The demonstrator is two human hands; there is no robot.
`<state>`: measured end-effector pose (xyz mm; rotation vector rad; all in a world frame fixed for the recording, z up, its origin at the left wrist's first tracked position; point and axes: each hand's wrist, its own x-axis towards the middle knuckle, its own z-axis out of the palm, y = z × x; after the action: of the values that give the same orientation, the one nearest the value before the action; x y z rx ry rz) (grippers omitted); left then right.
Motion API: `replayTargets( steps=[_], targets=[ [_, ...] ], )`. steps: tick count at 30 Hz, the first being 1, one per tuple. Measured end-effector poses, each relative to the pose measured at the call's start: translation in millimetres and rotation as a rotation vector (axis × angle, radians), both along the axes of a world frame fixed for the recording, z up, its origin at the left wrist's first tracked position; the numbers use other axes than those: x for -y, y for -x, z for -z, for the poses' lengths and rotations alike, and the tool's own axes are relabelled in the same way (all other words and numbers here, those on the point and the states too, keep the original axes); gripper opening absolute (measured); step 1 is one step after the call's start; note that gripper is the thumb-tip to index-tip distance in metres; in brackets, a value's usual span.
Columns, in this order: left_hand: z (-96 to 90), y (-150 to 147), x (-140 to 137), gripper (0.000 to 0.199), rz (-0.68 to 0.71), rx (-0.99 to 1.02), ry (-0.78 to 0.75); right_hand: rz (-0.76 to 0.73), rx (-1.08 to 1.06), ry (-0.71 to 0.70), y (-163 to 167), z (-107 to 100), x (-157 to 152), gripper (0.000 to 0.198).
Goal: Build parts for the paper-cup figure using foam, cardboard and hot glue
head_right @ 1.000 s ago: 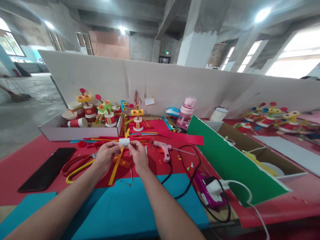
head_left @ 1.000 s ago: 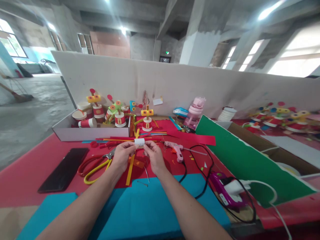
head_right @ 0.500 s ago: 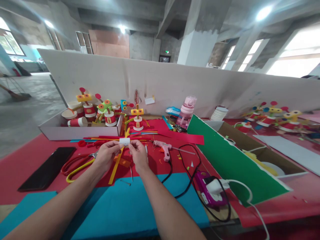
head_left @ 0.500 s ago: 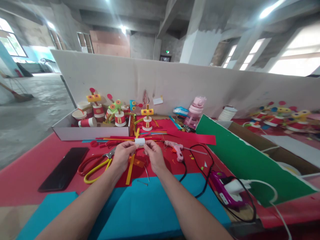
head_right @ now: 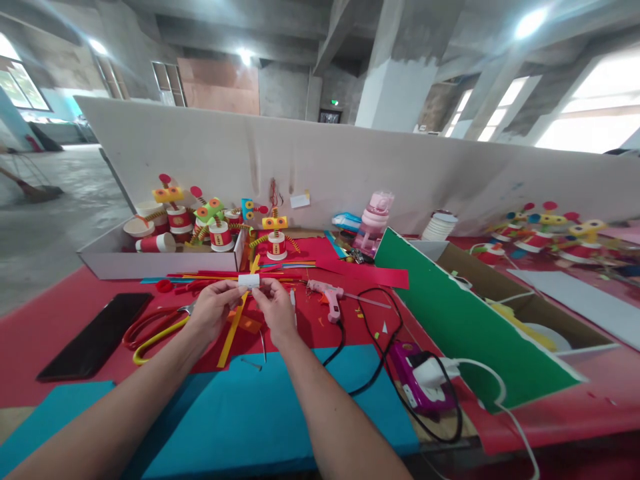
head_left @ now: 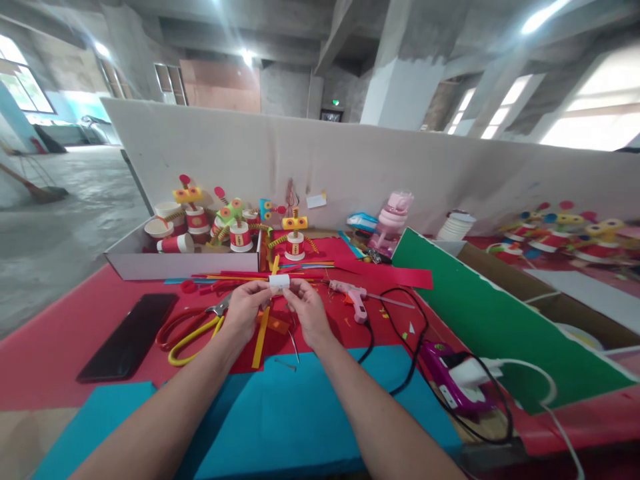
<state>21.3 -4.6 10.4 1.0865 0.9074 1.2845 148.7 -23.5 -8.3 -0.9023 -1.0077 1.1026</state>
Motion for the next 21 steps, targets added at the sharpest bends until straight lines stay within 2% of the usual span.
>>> replayTargets(
  steps=[21],
  targets=[
    [8.7, -3, -1, 0.021, 0.016, -0.046, -0.013, -0.006, -0.023, 0.047, 1, 10, -4, 0.019]
  ],
)
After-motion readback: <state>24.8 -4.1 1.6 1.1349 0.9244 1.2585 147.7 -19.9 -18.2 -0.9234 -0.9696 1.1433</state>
